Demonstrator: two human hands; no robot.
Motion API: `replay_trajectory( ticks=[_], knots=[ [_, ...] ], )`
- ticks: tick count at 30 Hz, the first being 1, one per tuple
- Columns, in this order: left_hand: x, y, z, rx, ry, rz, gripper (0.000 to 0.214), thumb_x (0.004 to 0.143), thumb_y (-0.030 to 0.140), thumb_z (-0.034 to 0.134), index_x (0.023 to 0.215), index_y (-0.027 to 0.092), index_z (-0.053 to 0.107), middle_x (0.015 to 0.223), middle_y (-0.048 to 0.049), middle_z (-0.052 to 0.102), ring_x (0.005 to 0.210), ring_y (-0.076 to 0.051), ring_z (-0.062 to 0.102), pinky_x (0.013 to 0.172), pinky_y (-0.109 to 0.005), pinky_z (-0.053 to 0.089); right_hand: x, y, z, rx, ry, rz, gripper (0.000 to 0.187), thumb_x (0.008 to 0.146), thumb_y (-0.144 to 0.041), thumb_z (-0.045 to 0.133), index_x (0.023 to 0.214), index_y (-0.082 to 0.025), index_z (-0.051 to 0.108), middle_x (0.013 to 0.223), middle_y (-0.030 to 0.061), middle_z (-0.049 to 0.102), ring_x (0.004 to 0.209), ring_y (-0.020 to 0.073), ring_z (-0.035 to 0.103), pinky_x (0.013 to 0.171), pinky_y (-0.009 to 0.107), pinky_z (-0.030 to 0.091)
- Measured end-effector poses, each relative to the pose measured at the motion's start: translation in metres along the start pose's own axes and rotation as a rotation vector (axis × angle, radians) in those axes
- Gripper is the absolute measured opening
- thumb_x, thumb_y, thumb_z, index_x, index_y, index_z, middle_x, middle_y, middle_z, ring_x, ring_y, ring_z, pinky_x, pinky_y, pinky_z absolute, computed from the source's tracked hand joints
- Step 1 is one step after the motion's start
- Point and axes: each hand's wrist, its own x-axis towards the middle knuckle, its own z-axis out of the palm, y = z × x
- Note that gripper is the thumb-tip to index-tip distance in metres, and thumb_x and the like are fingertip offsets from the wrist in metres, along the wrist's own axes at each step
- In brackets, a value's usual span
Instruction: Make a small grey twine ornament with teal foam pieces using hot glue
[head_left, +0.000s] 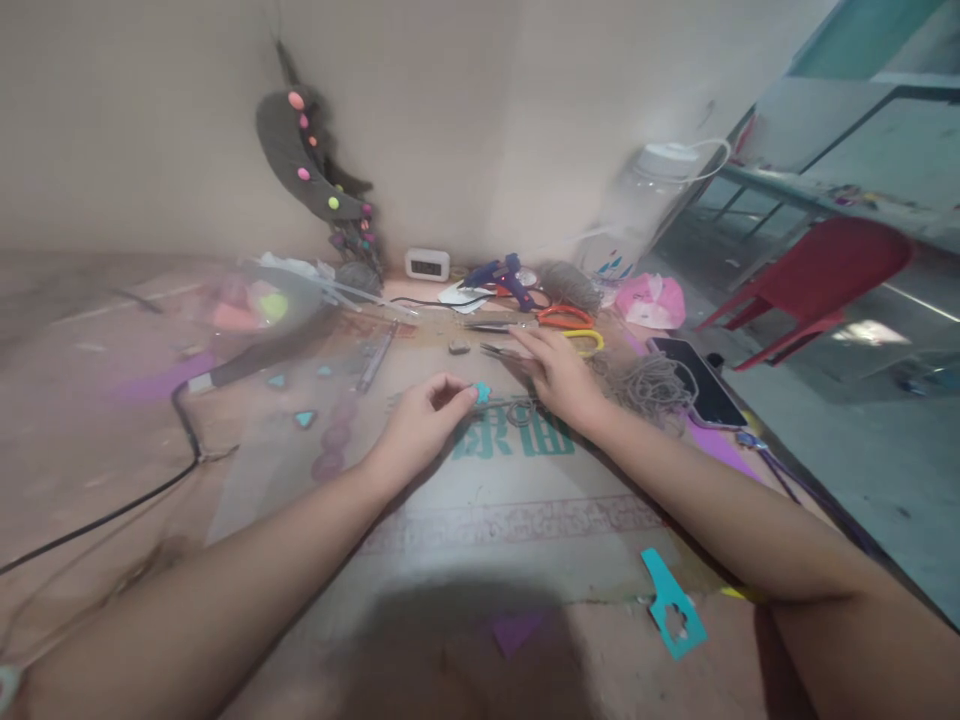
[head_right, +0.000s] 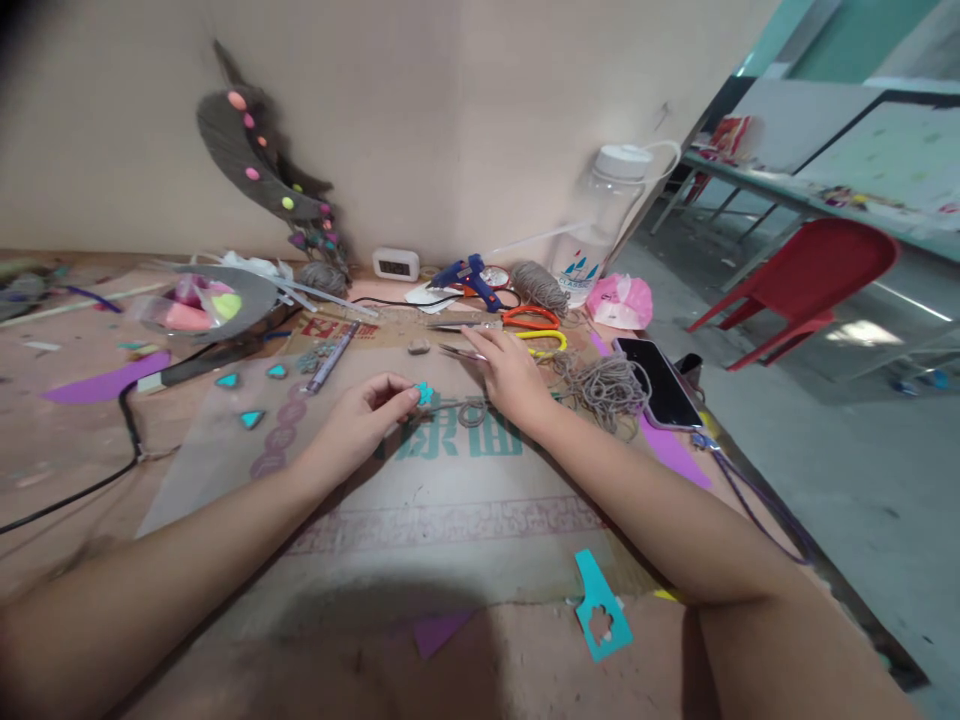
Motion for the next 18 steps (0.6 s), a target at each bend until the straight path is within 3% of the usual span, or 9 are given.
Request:
replay_trajectory(
  ticks=[5,8,13,18],
  knots=[
    [0.003,0.007,0.0,-0.141,0.047,-0.076,0.031,0.074,0.045,0.072,0.075,0.016,0.062,0.065,0.0022,0.058,0.062,-0.012,0.051,0.064,-0.025,0.04,-0.001,-0.01,-0.006,0.101,0.071,-0.044,0.019,0.097,-0.026,0.056,0.11,-0.02,0.069,0.111,0.0117,0.069,0.108,0.025,0.062,0.098,0.046,0.048],
    [0.004,0.008,-0.001,-0.253,0.071,-0.124,0.037,0.069,0.05,0.075,0.076,0.016,0.06,0.062,0.0037,0.056,0.057,-0.01,0.048,0.057,-0.023,0.037,-0.003,-0.024,-0.008,0.096,-0.026,-0.107,0.018,0.096,-0.031,0.059,0.105,-0.02,0.07,0.11,0.0114,0.07,0.107,0.0249,0.063,0.095,0.045,0.048],
    [0.006,0.002,-0.002,-0.291,0.085,-0.072,0.042,0.069,0.053,0.075,0.076,0.016,0.057,0.062,0.004,0.055,0.055,-0.009,0.049,0.055,-0.022,0.036,-0.006,-0.038,-0.003,0.042,-0.234,-0.221,0.023,0.093,-0.034,0.064,0.108,-0.017,0.07,0.104,0.0115,0.069,0.101,0.0248,0.061,0.09,0.042,0.047],
    [0.007,-0.001,-0.001,-0.265,0.081,-0.047,0.045,0.066,0.055,0.076,0.076,0.017,0.056,0.061,0.0047,0.054,0.053,-0.009,0.048,0.052,-0.021,0.035,-0.011,-0.043,0.009,0.029,-0.227,-0.213,0.009,0.093,-0.017,0.06,0.086,-0.016,0.066,0.088,0.0072,0.065,0.086,0.0198,0.058,0.079,0.034,0.046]
  ],
)
